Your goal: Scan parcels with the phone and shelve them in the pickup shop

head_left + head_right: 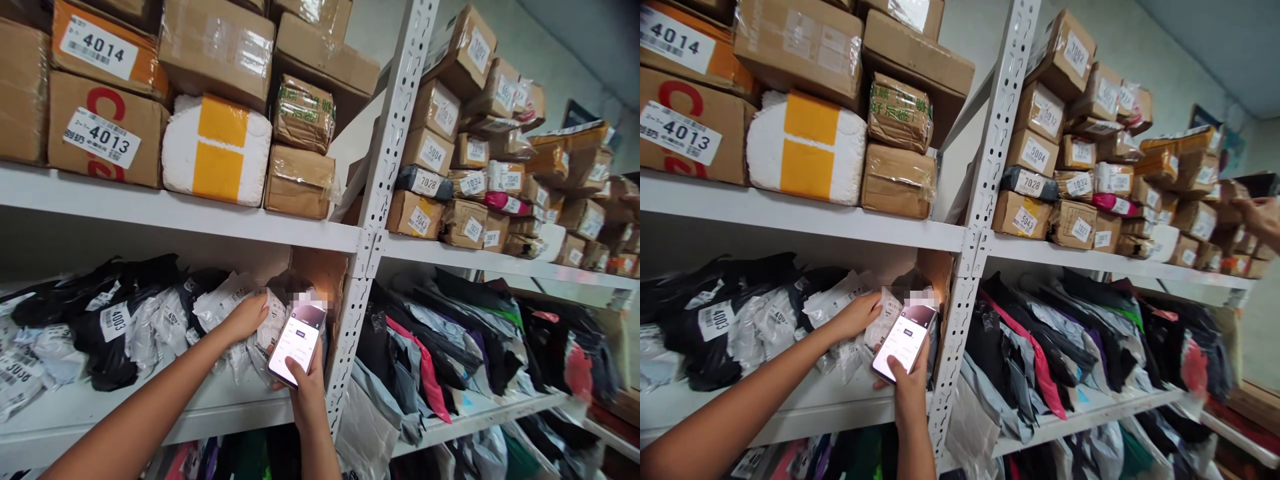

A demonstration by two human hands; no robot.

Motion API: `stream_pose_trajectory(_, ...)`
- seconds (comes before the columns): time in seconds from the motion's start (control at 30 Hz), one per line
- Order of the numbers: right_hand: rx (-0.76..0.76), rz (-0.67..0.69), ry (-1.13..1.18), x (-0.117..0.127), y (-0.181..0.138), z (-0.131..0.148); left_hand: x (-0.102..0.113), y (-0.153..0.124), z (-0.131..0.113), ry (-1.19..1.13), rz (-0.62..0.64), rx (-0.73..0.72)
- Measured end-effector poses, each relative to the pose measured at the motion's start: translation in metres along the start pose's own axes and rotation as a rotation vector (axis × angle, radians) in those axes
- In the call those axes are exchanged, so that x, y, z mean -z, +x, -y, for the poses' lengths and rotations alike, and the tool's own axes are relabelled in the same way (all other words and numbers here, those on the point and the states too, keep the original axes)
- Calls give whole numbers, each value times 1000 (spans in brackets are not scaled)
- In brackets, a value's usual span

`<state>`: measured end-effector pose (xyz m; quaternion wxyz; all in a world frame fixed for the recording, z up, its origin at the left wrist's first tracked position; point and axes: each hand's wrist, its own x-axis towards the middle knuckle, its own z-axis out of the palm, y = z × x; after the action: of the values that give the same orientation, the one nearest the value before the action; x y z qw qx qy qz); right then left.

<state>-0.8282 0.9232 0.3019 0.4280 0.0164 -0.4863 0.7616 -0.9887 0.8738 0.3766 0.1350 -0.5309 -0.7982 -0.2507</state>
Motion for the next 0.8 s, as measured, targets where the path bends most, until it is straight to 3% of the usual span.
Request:
stream_pose_trajectory(0.13, -51, 39, 48, 4, -11, 11, -3, -7, 9, -48, -16, -14)
stream_pose_trajectory(0.4, -320, 116, 222, 19, -40, 23, -9, -12, 13, -120, -52, -11)
stream_pose_trajectory(0.8, -299, 242, 129, -14, -26, 16, -7, -3, 33, -420, 10, 80)
